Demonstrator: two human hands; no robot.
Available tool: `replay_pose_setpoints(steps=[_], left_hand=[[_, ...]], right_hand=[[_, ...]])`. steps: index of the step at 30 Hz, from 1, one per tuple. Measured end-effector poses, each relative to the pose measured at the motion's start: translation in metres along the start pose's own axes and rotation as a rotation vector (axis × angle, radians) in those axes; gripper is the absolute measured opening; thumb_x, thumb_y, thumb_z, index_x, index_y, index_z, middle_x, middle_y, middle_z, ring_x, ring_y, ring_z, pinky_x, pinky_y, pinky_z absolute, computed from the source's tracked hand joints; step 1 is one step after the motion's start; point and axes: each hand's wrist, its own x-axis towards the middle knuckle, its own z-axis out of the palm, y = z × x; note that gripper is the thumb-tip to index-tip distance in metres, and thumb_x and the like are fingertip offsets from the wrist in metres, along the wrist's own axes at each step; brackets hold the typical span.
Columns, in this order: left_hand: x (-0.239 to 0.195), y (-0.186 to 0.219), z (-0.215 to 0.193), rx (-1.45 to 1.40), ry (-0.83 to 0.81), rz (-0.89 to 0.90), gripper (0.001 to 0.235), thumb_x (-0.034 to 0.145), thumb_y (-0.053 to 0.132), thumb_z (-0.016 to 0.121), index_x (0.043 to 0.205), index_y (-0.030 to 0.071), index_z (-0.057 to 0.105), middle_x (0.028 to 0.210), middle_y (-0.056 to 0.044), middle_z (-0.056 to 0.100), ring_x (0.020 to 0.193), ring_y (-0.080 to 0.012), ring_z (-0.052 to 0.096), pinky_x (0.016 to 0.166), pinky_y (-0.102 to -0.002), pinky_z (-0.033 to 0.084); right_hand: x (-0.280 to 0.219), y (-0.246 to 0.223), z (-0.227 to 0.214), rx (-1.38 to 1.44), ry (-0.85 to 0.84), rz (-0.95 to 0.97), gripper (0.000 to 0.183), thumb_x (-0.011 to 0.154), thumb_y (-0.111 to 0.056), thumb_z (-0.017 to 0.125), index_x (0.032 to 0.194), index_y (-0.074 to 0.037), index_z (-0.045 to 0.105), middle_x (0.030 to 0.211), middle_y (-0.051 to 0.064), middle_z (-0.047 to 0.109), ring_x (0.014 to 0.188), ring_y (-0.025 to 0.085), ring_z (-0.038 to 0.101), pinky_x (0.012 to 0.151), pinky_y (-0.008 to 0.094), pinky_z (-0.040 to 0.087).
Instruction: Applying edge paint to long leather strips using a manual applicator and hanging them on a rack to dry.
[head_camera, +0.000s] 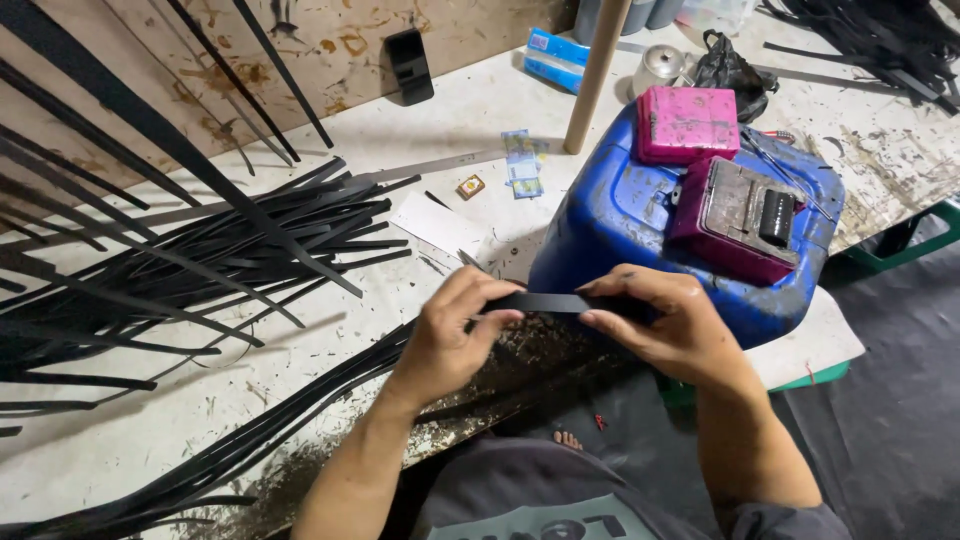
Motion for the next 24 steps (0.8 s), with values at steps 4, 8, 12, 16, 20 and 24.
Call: replay_pose_setpoints(steps=[4, 8, 12, 16, 20, 24], left_hand=[[0.008, 0.014, -0.021, -0.174, -0.061, -0.113, 0.021, 0.095, 0.010, 0.072, 0.114, 0.002, 0.071, 0.089, -0.013, 0.066, 0.080, -0.0251, 0.067, 0.071, -0.039, 0.056], [0.024, 0.036, -0.002, -0.209, -0.092, -0.067, 0.019, 0.096, 0.013, 0.074, 0.113, 0.005, 0.072, 0.090, -0.011, 0.067, 0.082, -0.0258, 0.069, 0.073, -0.038, 0.056], [0.020, 0.037, -0.015, -0.219, -0.072, -0.128, 0.012, 0.094, 0.009, 0.075, 0.105, 0.004, 0.075, 0.085, -0.010, 0.069, 0.075, -0.0212, 0.068, 0.068, -0.033, 0.053], [0.015, 0.037, -0.019, -0.204, -0.041, -0.170, 0.012, 0.092, 0.011, 0.077, 0.103, 0.005, 0.076, 0.084, -0.009, 0.070, 0.072, -0.0180, 0.066, 0.062, -0.030, 0.050], [0.022, 0.049, -0.021, -0.208, -0.069, -0.155, 0.013, 0.093, 0.010, 0.075, 0.105, 0.004, 0.076, 0.086, -0.011, 0.071, 0.075, -0.0210, 0.069, 0.065, -0.031, 0.053], [0.028, 0.058, -0.010, -0.249, -0.097, -0.120, 0.018, 0.090, 0.006, 0.077, 0.108, 0.002, 0.075, 0.087, -0.015, 0.071, 0.077, -0.0263, 0.070, 0.065, -0.036, 0.055]], right_hand=[[-0.012, 0.015, -0.011, 0.001, 0.008, 0.037, 0.015, 0.082, -0.003, 0.081, 0.091, 0.006, 0.073, 0.083, 0.019, 0.076, 0.073, 0.028, 0.076, 0.070, 0.039, 0.059], [0.000, -0.003, 0.005, 0.047, -0.022, -0.030, 0.015, 0.083, -0.005, 0.081, 0.090, 0.006, 0.073, 0.082, 0.018, 0.075, 0.071, 0.030, 0.075, 0.068, 0.038, 0.059], [-0.012, 0.006, -0.016, 0.019, -0.018, 0.011, 0.016, 0.080, -0.002, 0.082, 0.089, 0.007, 0.072, 0.082, 0.019, 0.075, 0.072, 0.029, 0.075, 0.069, 0.038, 0.059], [-0.023, 0.019, -0.021, 0.030, 0.013, 0.032, 0.018, 0.079, 0.002, 0.083, 0.088, 0.010, 0.070, 0.081, 0.021, 0.073, 0.073, 0.029, 0.075, 0.070, 0.039, 0.059], [-0.021, 0.018, -0.019, 0.041, 0.021, 0.022, 0.018, 0.078, 0.003, 0.083, 0.088, 0.011, 0.070, 0.081, 0.021, 0.073, 0.074, 0.030, 0.075, 0.070, 0.039, 0.059], [-0.019, 0.014, -0.012, 0.102, -0.007, -0.010, 0.017, 0.079, 0.004, 0.082, 0.088, 0.011, 0.069, 0.080, 0.022, 0.073, 0.073, 0.031, 0.075, 0.068, 0.039, 0.058]])
